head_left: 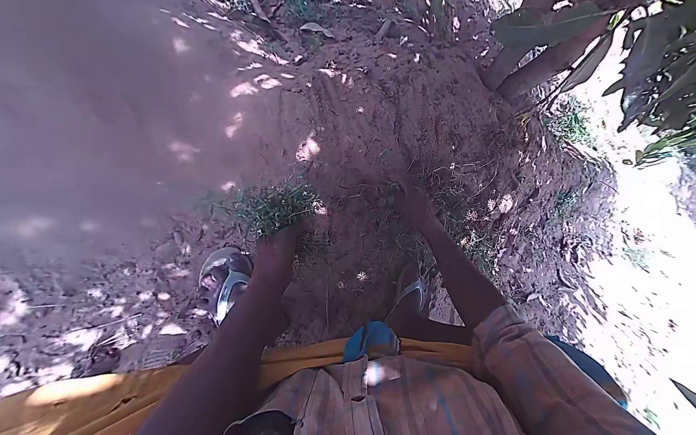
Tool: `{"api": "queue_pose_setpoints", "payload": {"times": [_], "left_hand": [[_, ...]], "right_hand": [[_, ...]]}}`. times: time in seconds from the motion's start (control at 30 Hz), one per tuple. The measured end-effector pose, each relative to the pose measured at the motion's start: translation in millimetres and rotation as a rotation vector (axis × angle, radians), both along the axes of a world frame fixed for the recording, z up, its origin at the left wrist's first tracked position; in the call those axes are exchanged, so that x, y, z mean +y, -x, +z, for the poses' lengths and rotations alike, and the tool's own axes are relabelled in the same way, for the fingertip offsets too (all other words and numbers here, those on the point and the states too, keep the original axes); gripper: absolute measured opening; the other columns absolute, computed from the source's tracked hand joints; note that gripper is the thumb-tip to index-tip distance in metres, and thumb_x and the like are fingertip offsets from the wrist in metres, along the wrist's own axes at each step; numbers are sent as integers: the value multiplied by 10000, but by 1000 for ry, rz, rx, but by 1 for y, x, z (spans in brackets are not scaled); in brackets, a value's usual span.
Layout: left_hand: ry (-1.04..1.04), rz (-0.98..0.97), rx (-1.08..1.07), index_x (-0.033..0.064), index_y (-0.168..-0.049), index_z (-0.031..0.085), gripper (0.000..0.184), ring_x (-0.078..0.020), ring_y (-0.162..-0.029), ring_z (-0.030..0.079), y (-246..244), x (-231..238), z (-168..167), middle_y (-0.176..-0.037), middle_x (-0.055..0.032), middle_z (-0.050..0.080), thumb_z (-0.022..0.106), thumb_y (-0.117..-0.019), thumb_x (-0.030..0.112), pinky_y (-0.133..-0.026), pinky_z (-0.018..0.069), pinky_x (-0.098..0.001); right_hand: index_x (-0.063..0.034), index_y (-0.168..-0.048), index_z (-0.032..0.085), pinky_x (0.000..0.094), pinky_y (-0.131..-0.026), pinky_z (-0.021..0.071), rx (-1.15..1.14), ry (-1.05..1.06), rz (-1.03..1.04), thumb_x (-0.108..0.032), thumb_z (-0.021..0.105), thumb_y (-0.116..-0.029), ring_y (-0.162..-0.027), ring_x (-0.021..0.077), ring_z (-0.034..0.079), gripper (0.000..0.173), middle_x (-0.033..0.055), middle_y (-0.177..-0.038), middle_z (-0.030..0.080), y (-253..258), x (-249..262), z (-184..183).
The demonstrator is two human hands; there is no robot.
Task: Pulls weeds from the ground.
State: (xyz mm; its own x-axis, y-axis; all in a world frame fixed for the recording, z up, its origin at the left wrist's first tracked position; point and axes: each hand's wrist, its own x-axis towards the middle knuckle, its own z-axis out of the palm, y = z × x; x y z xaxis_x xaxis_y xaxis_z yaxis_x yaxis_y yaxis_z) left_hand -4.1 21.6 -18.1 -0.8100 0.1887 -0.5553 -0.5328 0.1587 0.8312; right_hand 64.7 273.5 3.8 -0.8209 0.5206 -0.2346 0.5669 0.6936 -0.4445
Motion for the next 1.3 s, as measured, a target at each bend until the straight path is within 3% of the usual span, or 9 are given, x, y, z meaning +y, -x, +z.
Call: {"api": "queue_pose_setpoints", "payload": {"times": [0.1, 0.27, 0.4, 0.47, 0.6, 0.73, 1.0, 1.17, 1.3], "left_hand": [[20, 2, 6, -18, -1166, 639, 228, -81, -885, 612, 0, 0, 3, -1008, -70, 669, 619, -1003, 140, -843, 509, -300], [10, -1, 7, -7, -1150, 629, 210, -58, -839, 612, 0, -1, 6, -947, -39, 666, 627, -996, 136, -811, 512, -273], [39, -26, 17, 18, -1169, 634, 225, -72, -908, 604, -1, -4, 13, -1011, -40, 661, 638, -990, 155, -854, 502, -293], [53, -21, 10, 19, -1134, 656, 203, -78, -917, 603, -2, -3, 13, -1018, -40, 664, 641, -990, 160, -859, 498, -299], [84, -22, -15, 14, -1057, 691, 204, -79, -880, 601, -1, -4, 9, -956, -30, 686, 631, -1005, 202, -832, 481, -307], [79, -39, 10, 6, -1072, 690, 200, -85, -875, 604, -2, -1, 9, -953, -37, 691, 630, -1005, 185, -850, 480, -322], [69, -10, 4, 3, -1064, 668, 155, -57, -777, 601, -2, 2, 12, -868, -17, 678, 634, -1002, 141, -756, 492, -261], [65, -25, 3, -8, -1065, 652, 150, -72, -805, 598, -5, -6, 27, -890, -33, 643, 607, -1018, 127, -774, 495, -257], [87, -67, -25, -7, -1073, 689, 276, -181, -973, 619, 1, -10, 7, -1041, -103, 689, 622, -1017, 256, -900, 479, -429]], "right_hand": [[-38, -1426, 568, 576, -1139, 362, 77, -115, 144, -70, 643, -957, -1431, 426, 410, 477, 234, -1567, 409, 1, -13, -2], [-3, -1330, 635, 576, -1000, 477, -114, -99, 416, -99, 542, -1028, -1241, 423, 584, 330, 243, -1337, 610, -34, -56, -13], [28, -1447, 513, 556, -1152, 353, -340, -24, 552, -224, 483, -1057, -1386, 415, 465, 465, 259, -1486, 498, -94, -57, -113], [41, -1503, 437, 554, -1208, 266, -501, 39, 459, -146, 453, -1058, -1468, 409, 359, 483, 260, -1558, 413, -84, -74, -103], [13, -1415, 555, 545, -1115, 383, -468, 50, 360, -128, 435, -1061, -1346, 398, 508, 399, 231, -1433, 557, -47, -88, -47], [-19, -1251, 683, 560, -998, 482, -15, -104, 272, -146, 572, -1021, -1240, 402, 580, 285, 202, -1386, 595, -31, -53, -38], [29, -1428, 529, 526, -1200, 299, -228, -55, 156, -184, 464, -1074, -1481, 400, 343, 418, 257, -1547, 424, 55, -43, -24], [6, -1234, 689, 592, -1057, 426, -38, -125, 175, -151, 573, -1024, -1322, 408, 507, 287, 211, -1369, 594, 42, -47, -40], [10, -1183, 736, 528, -1060, 450, 287, -19, 335, -79, 556, -1014, -1247, 379, 590, 263, 197, -1276, 671, 11, -57, -25]]}}
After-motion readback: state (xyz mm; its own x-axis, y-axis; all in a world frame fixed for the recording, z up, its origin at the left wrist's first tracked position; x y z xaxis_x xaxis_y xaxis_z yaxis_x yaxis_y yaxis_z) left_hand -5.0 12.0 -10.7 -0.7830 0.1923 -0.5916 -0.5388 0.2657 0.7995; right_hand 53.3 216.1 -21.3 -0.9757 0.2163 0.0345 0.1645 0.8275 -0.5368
